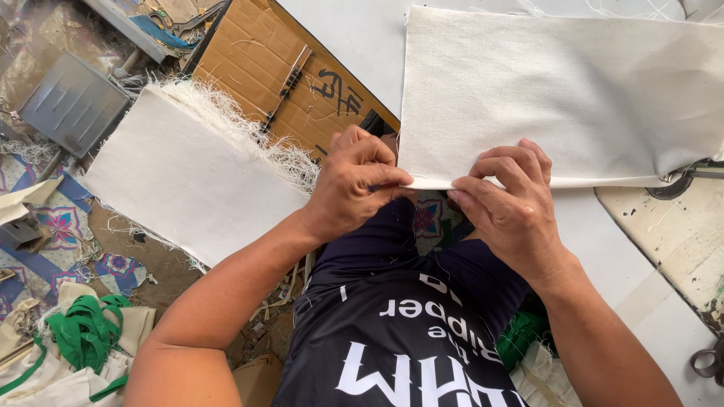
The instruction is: Folding the edges of white fabric pieces and aligning them on a sewing machine table
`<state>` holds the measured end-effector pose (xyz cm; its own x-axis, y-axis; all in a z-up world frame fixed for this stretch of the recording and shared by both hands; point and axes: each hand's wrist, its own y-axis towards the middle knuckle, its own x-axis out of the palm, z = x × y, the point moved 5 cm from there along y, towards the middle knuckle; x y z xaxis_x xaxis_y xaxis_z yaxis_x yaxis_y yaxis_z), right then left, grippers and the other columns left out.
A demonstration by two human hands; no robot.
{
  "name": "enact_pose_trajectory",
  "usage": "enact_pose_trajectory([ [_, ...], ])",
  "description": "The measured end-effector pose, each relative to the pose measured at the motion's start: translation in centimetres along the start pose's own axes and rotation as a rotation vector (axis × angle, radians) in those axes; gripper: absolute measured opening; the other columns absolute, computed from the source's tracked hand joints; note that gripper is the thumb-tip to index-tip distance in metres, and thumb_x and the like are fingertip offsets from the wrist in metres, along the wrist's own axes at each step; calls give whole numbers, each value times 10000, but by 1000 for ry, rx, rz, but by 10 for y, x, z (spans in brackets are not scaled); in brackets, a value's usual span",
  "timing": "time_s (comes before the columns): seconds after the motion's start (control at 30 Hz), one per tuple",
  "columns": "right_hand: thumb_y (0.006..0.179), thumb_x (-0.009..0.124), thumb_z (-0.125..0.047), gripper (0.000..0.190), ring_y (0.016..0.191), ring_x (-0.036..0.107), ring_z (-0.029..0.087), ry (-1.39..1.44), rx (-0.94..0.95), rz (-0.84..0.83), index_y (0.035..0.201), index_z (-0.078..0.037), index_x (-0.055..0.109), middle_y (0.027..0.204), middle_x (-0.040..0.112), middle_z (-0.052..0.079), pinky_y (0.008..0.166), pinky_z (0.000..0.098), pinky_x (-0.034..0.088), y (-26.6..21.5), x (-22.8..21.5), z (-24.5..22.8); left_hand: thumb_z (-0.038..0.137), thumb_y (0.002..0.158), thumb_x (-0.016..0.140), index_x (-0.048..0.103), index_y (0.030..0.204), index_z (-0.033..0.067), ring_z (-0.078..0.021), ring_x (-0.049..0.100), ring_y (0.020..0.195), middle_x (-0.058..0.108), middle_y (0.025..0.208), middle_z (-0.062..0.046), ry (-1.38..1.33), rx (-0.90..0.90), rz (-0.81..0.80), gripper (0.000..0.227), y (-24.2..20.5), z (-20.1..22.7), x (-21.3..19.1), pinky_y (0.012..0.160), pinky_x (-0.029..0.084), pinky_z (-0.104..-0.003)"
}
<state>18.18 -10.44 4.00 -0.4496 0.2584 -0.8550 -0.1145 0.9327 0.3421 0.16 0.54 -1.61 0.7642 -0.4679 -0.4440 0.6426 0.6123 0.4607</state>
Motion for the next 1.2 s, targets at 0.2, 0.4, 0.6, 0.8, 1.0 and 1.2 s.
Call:
enact_pose_trajectory([
  [0.2, 1023, 746, -139, 129, 1000, 567, 300, -70, 32, -7, 928, -68, 697, 998, 611, 83, 1019, 504, 383, 3, 4, -1, 307, 883, 824, 804, 952, 211, -139, 505, 910, 529, 917, 47, -203, -293, -53, 120, 3, -1, -1, 852, 436, -277],
  [0.4, 1036, 719, -170, 140, 994, 544, 333, -158, 148, -19, 937, -87, 665, 1051, 611, 88, 932, 480, 396, 7, 11, -1, 287, 840, 841, 778, 819, 153, -70, 555, 788, 652, 813, 22, -358, -676, 5, 150, -1, -13, 12, 690, 435, -222],
  [0.6, 1022, 754, -146, 72, 1002, 541, 342, -174, 175, 16, 1018, -95, 703, 1067, 602, 81, 912, 477, 399, 9, 17, 0, 244, 799, 869, 752, 703, 148, -6, 487, 596, 655, 626, 76, -375, -855, 50, 179, 1, -13, 14, 537, 381, -198],
  [0.8, 983, 818, -56, 80, 977, 581, 271, -344, -23, 110, 1058, -77, 799, 1022, 690, 55, 1065, 450, 353, 18, 16, -35, 225, 763, 893, 640, 629, 164, -12, 478, 595, 633, 617, 78, -378, -912, 92, 293, -3, -16, 18, 540, 402, -214],
  [1.0, 968, 838, -115, 53, 937, 624, 206, -660, -75, 130, 992, -118, 790, 966, 719, 9, 1069, 402, 321, 12, 16, -72, 54, 739, 878, 590, 750, 154, -30, 469, 633, 562, 690, 57, -623, -933, 151, 305, -14, -2, 20, 585, 434, -190],
  [1.2, 982, 642, -81, 112, 827, 621, 258, -636, -49, 232, 917, -71, 734, 829, 608, 93, 957, 462, 405, -33, 2, -106, 119, 772, 835, 688, 891, 58, -105, 567, 525, 648, 621, -36, -423, -629, -14, 199, -22, 62, -2, 462, 428, -206],
])
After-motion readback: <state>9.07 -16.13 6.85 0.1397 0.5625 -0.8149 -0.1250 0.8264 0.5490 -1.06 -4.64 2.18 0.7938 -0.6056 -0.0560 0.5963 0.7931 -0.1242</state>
